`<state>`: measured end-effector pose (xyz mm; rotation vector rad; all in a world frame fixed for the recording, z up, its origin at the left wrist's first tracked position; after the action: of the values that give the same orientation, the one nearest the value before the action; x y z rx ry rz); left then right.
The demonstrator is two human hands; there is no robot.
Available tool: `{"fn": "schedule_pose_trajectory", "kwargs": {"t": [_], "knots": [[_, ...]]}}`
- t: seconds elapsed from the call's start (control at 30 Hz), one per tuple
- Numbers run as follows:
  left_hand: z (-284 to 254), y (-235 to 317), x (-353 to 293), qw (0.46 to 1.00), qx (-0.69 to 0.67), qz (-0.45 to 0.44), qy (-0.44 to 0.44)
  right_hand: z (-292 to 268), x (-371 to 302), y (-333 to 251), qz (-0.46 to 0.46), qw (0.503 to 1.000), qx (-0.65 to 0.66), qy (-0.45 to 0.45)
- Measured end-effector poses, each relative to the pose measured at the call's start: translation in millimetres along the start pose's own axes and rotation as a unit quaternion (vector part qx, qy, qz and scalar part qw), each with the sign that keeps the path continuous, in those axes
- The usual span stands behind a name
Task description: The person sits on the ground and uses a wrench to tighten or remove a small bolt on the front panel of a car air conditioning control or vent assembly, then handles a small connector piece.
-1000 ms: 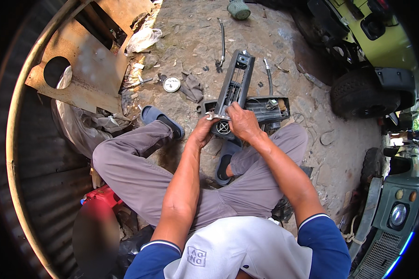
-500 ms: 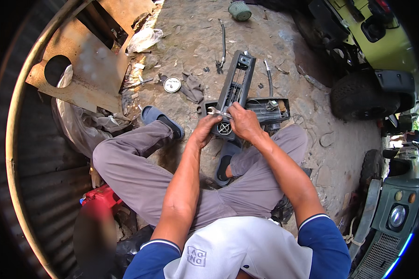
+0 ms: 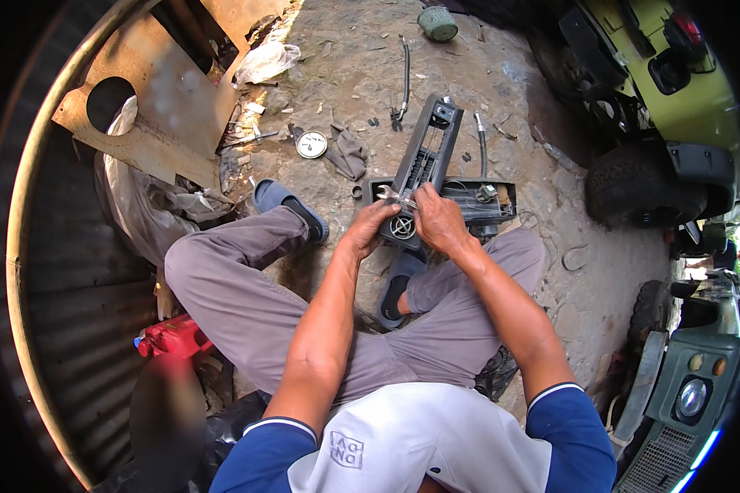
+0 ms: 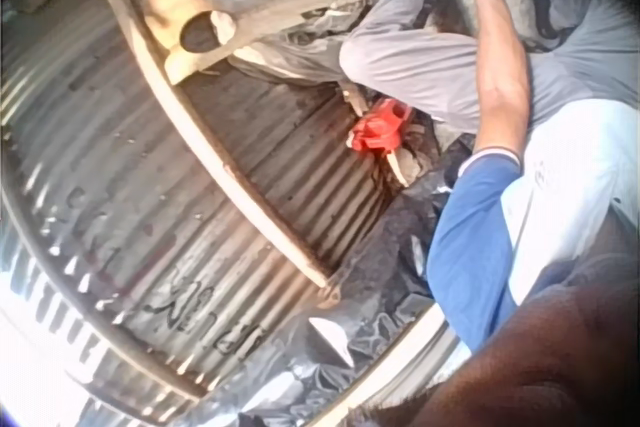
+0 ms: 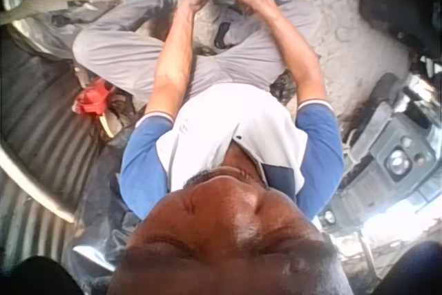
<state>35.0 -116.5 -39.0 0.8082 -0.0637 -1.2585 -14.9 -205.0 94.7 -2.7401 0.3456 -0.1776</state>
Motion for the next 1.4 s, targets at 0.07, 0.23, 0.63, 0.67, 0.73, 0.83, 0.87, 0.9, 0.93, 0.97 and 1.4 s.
{"fn": "schedule_pose_trajectory", "kwargs": {"t": [0.07, 0.23, 0.63, 0.67, 0.73, 0.83, 0.87, 0.9, 0.93, 0.97, 1.4], "knots": [[-3.7, -1.7, 1.2, 1.0, 0.002, -0.007, 0.006, -0.7, 2.8, -2.2, -0.018, 1.0, -0.021, -0.008], [0.9, 3.0, 0.3, 1.0, -0.013, -0.002, 0.017, -4.5, 7.8, 1.8, -0.003, 0.999, -0.012, -0.051], [4.3, 4.4, -1.5, 0.999, -0.031, 0.001, 0.008, -14.0, -3.4, 28.2, 0.155, 0.981, 0.11, 0.037], [4.7, 5.5, -1.9, 0.999, -0.037, 0.003, 0.009, -15.7, -3.8, 26.6, 0.179, 0.977, 0.114, 0.033], [4.7, 5.6, -3.3, 0.999, -0.032, 0.0, 0.014, -16.7, -10.4, 32.7, 0.21, 0.968, 0.126, 0.052], [1.5, 3.4, -1.0, 1.0, -0.025, -0.002, 0.009, -16.2, -37.6, 58.3, 0.293, 0.948, 0.123, 0.001], [3.7, 1.8, 2.1, 1.0, -0.022, -0.005, 0.001, -19.0, -49.3, 61.4, 0.264, 0.958, 0.111, 0.008], [2.3, 2.0, 2.4, 1.0, -0.025, -0.002, 0.004, -15.5, -61.0, 59.4, 0.321, 0.926, 0.198, -0.018], [0.7, 1.9, 2.4, 1.0, -0.028, 0.0, 0.007, -12.0, -73.6, 53.8, 0.375, 0.882, 0.282, -0.043], [1.8, 1.3, 3.3, 1.0, -0.028, -0.001, 0.006, -6.2, -85.6, 48.7, 0.427, 0.825, 0.363, -0.064], [7.1, 5.5, 0.4, 1.0, 0.009, 0.004, -0.014, 37.1, -73.9, 1.6, 0.434, 0.637, 0.631, -0.089]]}}
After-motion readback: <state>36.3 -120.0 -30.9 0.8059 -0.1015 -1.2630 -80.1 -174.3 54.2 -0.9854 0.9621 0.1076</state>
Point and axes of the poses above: each hand's wrist, its own x-axis towards the middle knuckle, its own z-axis out of the palm, y = z × x, the point moved 9 cm from there along x, towards the middle knuckle, and after that the axes turned 3 degrees about z, right-handed, at the moved point
